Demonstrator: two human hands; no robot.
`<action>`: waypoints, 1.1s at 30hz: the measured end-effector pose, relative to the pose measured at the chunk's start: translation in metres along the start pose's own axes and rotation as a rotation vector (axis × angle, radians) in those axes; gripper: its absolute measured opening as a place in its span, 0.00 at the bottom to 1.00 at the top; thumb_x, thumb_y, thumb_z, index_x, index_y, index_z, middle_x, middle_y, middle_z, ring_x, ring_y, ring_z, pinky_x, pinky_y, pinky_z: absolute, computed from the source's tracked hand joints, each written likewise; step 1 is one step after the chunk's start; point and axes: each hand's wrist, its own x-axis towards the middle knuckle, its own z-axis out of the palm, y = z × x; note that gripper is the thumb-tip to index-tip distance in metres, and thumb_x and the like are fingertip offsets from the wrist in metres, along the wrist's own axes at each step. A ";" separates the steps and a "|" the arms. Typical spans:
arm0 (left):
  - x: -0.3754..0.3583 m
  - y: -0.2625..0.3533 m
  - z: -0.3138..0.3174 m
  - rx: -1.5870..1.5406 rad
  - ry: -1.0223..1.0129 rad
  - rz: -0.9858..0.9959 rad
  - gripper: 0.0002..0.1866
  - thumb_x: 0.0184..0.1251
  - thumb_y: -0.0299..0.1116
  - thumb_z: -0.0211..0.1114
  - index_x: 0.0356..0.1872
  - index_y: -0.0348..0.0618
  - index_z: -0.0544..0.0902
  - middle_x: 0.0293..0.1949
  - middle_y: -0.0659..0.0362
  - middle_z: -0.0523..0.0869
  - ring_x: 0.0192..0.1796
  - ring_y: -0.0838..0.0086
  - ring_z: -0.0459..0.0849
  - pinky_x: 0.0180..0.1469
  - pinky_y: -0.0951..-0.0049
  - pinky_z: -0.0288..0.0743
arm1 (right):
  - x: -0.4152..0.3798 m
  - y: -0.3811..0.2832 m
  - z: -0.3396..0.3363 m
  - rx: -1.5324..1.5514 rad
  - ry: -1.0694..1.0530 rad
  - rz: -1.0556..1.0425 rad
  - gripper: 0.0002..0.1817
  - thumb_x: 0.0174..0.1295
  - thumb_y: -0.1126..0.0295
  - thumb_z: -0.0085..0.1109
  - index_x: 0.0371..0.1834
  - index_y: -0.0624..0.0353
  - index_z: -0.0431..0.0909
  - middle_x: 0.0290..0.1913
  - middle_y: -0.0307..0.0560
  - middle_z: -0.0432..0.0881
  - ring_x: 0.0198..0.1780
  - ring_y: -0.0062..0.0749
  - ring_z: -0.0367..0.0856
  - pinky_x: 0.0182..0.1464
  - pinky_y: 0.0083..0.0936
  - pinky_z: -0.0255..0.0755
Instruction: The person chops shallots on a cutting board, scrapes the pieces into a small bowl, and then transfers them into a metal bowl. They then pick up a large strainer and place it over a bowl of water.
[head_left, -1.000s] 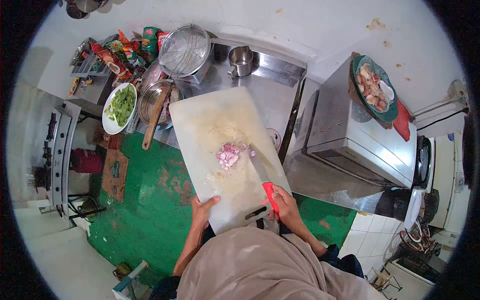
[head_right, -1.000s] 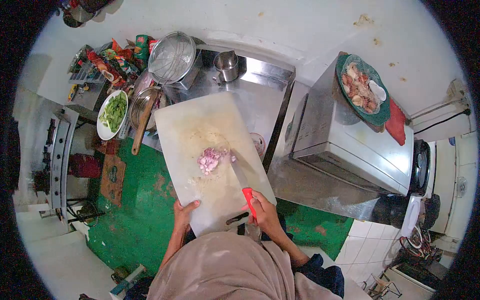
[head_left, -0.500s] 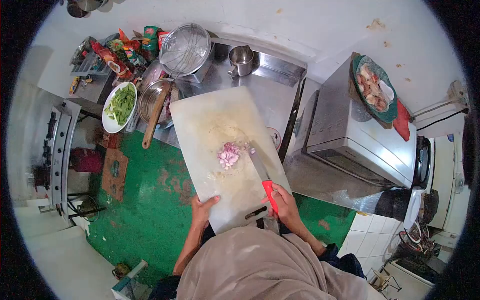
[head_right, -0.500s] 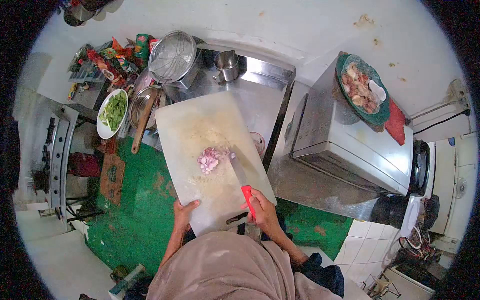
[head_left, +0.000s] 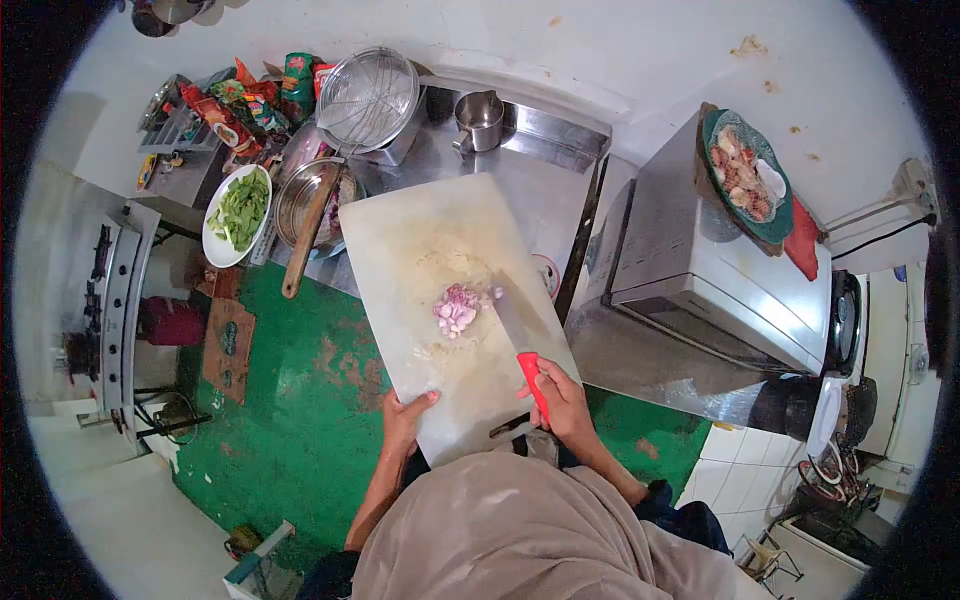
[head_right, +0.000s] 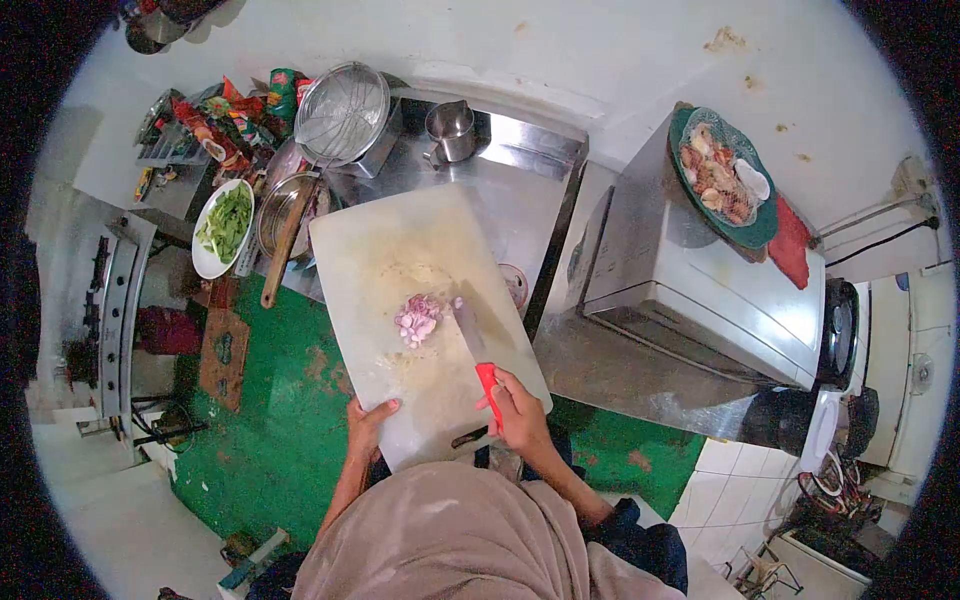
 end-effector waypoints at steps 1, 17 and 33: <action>-0.001 0.003 0.002 -0.002 0.007 -0.001 0.22 0.48 0.26 0.71 0.47 0.33 0.76 0.40 0.54 0.84 0.38 0.69 0.83 0.43 0.67 0.77 | 0.003 -0.003 0.004 0.007 -0.004 -0.006 0.21 0.71 0.63 0.40 0.63 0.63 0.63 0.35 0.48 0.82 0.17 0.20 0.72 0.17 0.16 0.64; 0.001 0.001 0.004 -0.015 0.010 -0.006 0.26 0.47 0.25 0.71 0.50 0.33 0.74 0.41 0.53 0.83 0.40 0.68 0.83 0.45 0.66 0.77 | 0.001 0.001 -0.002 -0.064 0.064 -0.063 0.21 0.71 0.65 0.39 0.64 0.60 0.64 0.34 0.46 0.82 0.17 0.19 0.71 0.19 0.16 0.65; 0.003 0.001 0.003 -0.011 0.031 -0.046 0.26 0.45 0.24 0.71 0.50 0.33 0.75 0.41 0.52 0.83 0.39 0.66 0.83 0.45 0.65 0.77 | 0.002 -0.001 -0.012 -0.353 0.070 -0.087 0.20 0.67 0.69 0.44 0.62 0.62 0.67 0.42 0.57 0.82 0.40 0.45 0.82 0.45 0.32 0.73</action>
